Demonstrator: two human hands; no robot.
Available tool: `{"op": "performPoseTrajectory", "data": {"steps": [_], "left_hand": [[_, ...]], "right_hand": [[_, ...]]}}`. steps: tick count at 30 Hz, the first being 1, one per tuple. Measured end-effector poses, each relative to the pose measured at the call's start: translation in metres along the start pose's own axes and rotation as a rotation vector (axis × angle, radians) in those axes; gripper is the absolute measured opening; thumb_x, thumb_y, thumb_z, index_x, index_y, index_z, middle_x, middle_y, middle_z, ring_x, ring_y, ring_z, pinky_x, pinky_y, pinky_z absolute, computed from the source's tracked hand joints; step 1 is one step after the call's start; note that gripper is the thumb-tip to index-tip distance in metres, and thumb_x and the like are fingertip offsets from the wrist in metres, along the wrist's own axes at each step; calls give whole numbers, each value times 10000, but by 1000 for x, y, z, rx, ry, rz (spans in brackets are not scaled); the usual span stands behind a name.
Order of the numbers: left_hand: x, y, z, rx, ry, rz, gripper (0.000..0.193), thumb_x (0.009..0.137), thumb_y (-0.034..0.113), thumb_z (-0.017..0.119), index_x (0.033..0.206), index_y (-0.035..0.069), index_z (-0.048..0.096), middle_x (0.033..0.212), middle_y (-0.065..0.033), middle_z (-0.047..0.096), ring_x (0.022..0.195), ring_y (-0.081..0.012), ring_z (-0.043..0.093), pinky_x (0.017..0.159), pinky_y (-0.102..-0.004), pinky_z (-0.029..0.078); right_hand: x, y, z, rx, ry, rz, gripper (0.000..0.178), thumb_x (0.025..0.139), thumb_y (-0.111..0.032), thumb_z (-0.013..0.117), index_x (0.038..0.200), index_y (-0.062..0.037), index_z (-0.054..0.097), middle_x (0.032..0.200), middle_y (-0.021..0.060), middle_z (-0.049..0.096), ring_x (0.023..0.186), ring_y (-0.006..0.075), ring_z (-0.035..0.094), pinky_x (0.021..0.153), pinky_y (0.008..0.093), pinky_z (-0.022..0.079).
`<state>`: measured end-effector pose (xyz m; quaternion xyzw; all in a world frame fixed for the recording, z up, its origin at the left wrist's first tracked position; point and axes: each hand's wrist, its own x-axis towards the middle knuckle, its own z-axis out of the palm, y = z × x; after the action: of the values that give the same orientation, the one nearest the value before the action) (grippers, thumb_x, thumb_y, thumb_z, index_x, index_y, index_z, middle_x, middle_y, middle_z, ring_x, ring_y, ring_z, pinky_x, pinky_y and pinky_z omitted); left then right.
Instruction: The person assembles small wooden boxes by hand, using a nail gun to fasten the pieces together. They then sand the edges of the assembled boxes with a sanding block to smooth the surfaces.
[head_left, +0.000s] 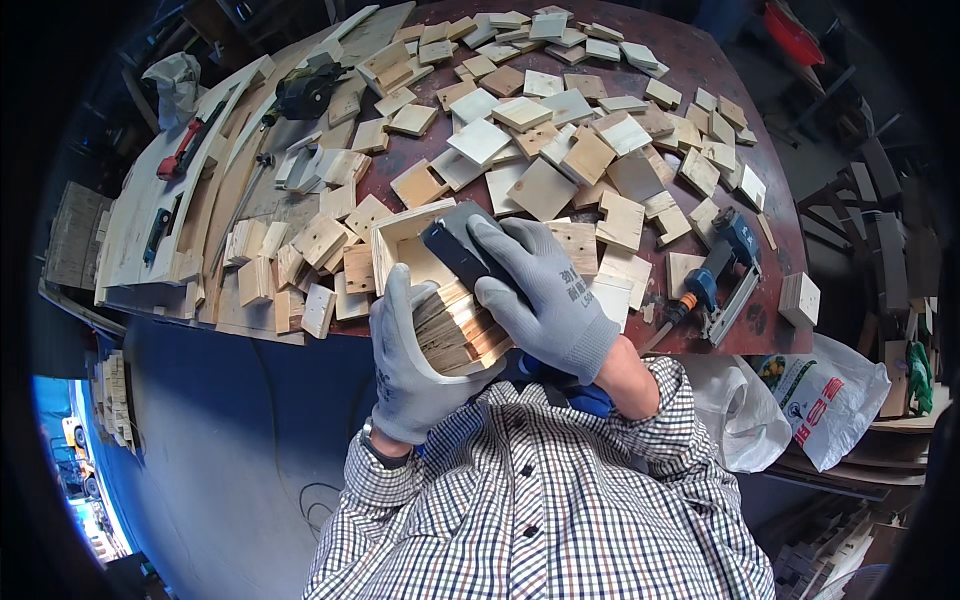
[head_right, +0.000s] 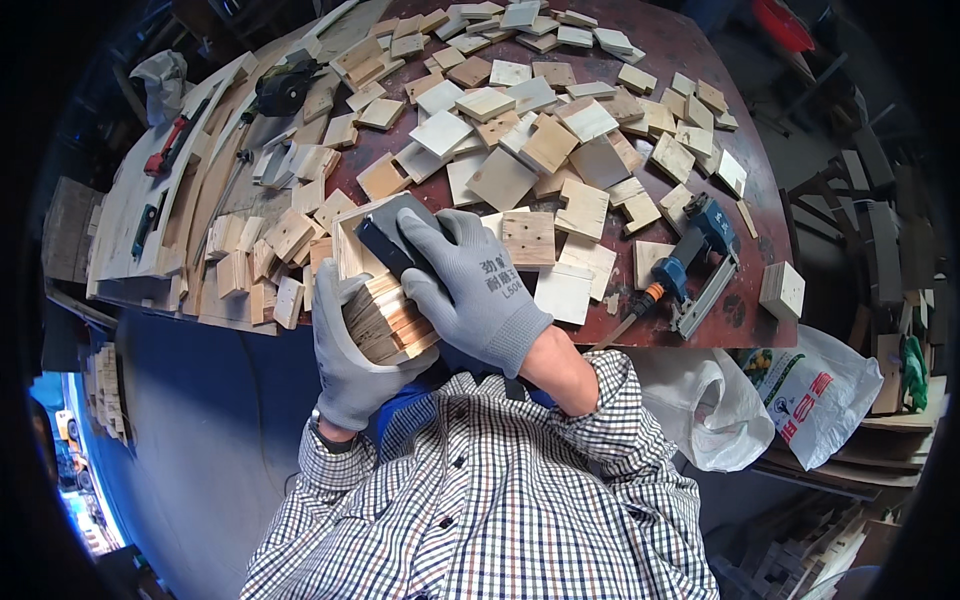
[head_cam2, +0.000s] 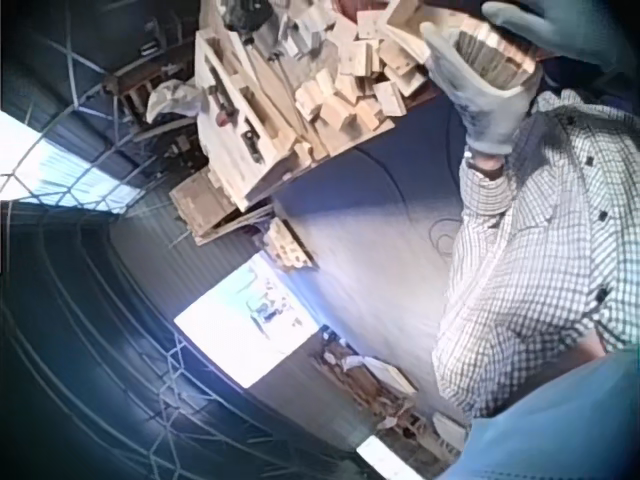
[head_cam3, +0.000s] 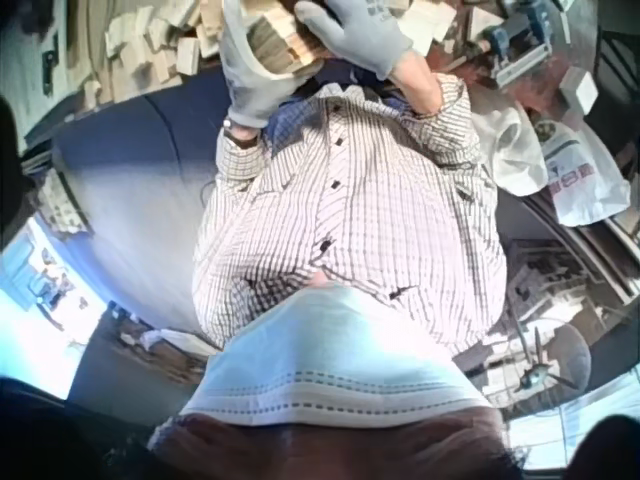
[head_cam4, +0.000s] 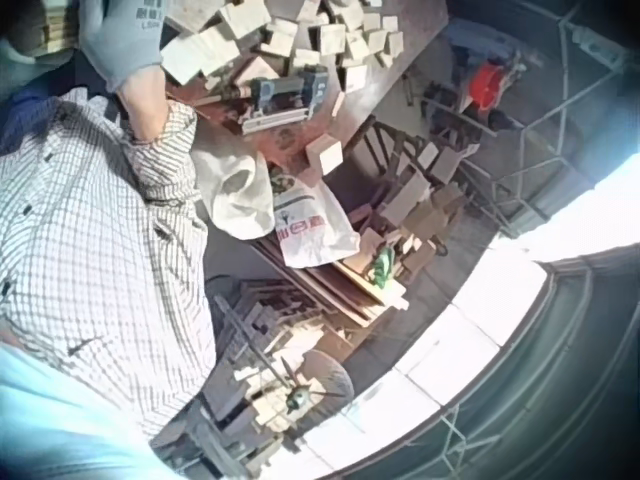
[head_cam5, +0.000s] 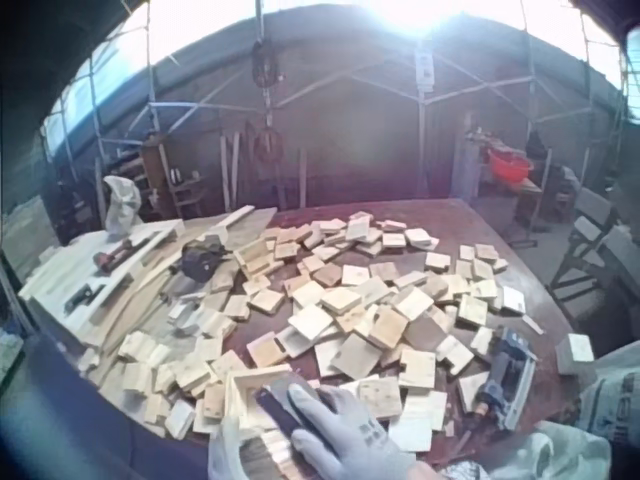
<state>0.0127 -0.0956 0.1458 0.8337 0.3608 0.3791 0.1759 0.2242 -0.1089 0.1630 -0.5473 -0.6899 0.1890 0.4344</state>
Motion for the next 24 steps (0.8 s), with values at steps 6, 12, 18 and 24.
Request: {"op": "performPoseTrajectory", "data": {"steps": [6,12,18,24], "left_hand": [[8,-16,-6,184,54,236,1146,643,444,984,1533,6,409,1351,-146,551,1211,-330,546,1014,-484,421],[1,-28,-11,257,70,324,1033,675,417,965,1510,91,452,1379,-91,550,1267,-299,540,1064,-482,376],[-2,-24,-15,282,25,302,1160,652,409,996,1550,50,355,1410,-143,547,1267,-355,531,1075,-503,434],[3,-23,-9,242,110,126,1260,651,425,986,1593,-46,293,1343,-171,540,1202,-352,526,1033,-497,433]], "right_hand": [[-12,-15,-2,31,7,20,605,1003,-291,624,1517,-6,480,1315,304,545,1210,438,544,1058,525,439],[-12,-30,-6,-9,5,-125,599,996,-271,636,1503,16,494,1279,294,574,1166,436,558,1034,504,458],[-9,9,11,47,20,106,585,986,-275,646,1483,1,511,1254,296,570,1147,440,565,1019,514,461],[-45,-32,15,-3,-3,-114,654,972,-291,663,1542,-32,473,1440,342,466,1264,469,531,1077,537,424]]}}
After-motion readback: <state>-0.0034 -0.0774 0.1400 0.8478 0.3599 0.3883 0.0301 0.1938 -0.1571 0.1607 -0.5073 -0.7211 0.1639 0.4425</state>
